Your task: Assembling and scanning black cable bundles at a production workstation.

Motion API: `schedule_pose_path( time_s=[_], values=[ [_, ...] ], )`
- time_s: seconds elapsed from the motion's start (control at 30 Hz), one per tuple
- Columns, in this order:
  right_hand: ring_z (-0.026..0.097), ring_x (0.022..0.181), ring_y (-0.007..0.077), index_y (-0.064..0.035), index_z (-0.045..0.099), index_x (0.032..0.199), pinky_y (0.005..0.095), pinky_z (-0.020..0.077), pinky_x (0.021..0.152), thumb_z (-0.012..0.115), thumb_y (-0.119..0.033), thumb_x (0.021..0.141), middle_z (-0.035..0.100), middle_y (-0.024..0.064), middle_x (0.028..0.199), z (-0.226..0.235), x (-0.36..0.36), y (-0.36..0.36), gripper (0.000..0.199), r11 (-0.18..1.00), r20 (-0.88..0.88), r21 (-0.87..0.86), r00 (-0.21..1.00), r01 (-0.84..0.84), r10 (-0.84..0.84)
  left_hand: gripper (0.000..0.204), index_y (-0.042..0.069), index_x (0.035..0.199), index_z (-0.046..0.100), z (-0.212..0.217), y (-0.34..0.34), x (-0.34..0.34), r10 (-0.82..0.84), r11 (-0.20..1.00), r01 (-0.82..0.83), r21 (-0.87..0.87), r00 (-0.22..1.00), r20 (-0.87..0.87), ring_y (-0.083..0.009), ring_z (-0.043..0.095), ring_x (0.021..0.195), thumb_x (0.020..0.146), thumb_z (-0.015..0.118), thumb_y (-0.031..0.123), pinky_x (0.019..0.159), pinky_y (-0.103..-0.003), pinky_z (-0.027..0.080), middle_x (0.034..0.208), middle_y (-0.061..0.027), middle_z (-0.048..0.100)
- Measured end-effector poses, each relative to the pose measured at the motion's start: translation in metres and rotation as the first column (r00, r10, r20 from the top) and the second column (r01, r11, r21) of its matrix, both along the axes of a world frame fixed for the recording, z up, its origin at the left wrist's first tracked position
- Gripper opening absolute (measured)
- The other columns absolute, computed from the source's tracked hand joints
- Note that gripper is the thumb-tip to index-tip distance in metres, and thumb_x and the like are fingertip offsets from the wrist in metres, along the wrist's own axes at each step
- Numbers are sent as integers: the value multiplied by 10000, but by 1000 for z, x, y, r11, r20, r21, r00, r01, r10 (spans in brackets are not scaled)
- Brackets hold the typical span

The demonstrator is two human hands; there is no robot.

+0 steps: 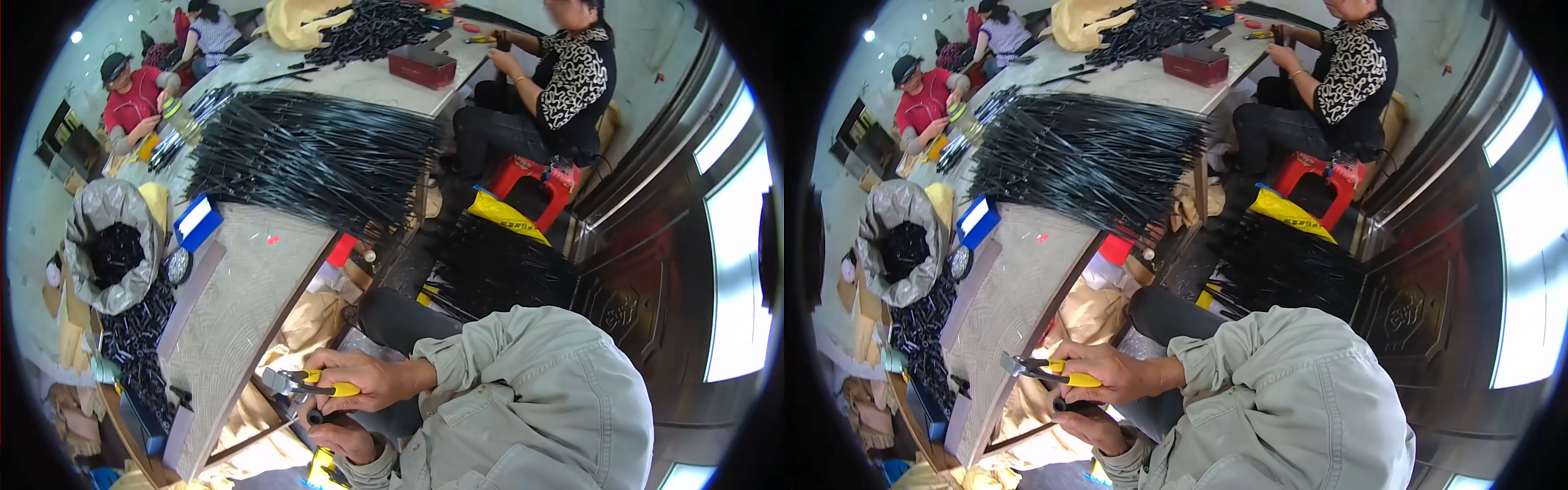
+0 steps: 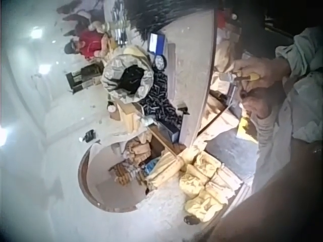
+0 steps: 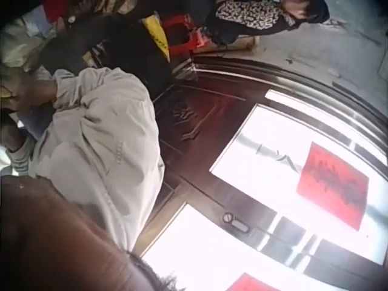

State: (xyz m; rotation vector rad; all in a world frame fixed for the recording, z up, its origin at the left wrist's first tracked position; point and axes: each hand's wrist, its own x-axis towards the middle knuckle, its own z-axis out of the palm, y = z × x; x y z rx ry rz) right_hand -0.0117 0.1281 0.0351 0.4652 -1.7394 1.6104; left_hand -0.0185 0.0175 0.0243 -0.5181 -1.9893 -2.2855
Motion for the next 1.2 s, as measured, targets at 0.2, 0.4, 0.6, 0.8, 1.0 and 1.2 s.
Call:
schedule_pose_path(
  time_s=[0.2, 0.4, 0.6, 0.8, 1.0, 1.2],
  values=[
    [543, 826, 230, 6, 561, 828, 313, 435, 714, 661, -135, 794, 510, 127, 908, -3, 7, -7, 176, 992, 34, -115, 998, 53, -49, 580, -9, 939, 467, -17, 1, 2, 62, 994, -63, -86, 998, -22, -181, 478, 766, 950, 178, 493, 679, -287, 383, 836, -112, 470],
    [538, 825, 221, 2, 563, 841, 308, 434, 715, 672, -118, 778, 509, 116, 909, -9, 13, -9, 174, 986, 70, -153, 996, 62, -52, 565, -13, 958, 469, -26, 0, 2, 45, 991, -52, -125, 997, -58, -197, 489, 806, 956, 164, 463, 732, -308, 395, 884, -129, 485],
    [545, 768, 167, -12, 581, 871, 283, 443, 689, 648, -130, 814, 526, 82, 872, -7, 16, -9, 147, 991, 113, -125, 993, 41, -27, 592, -5, 954, 488, -13, 1, 9, 42, 996, -49, 72, 995, 93, -200, 495, 839, 941, 177, 498, 792, -315, 399, 908, -121, 494],
    [520, 635, 87, -30, 579, 909, 220, 421, 548, 458, -303, 945, 579, 55, 785, 14, 5, 25, 301, 527, 299, -805, 581, -272, 757, 640, 12, 899, 482, -17, -20, -15, 84, 983, -129, 131, 950, 301, -146, 437, 594, 890, 243, 605, 513, -230, 345, 698, -58, 470],
    [451, 676, 93, -64, 523, 1013, 220, 381, 553, 433, -316, 946, 547, 76, 905, -22, -28, 41, 276, 72, -82, -977, 665, -200, 742, 622, 75, 834, 503, -7, -26, -12, 51, 983, -74, 167, 989, 138, -146, 406, 523, 882, 231, 632, 460, -234, 319, 604, -45, 434],
    [475, 681, 112, -70, 500, 990, 242, 414, 555, 450, -266, 947, 538, 72, 912, -32, -23, 20, 207, 142, 48, -985, 640, -95, 767, 620, 91, 795, 495, -22, -41, -14, 147, 973, -189, 134, 951, 272, -117, 375, 501, 869, 250, 656, 458, -219, 302, 586, -28, 406]
  ],
)
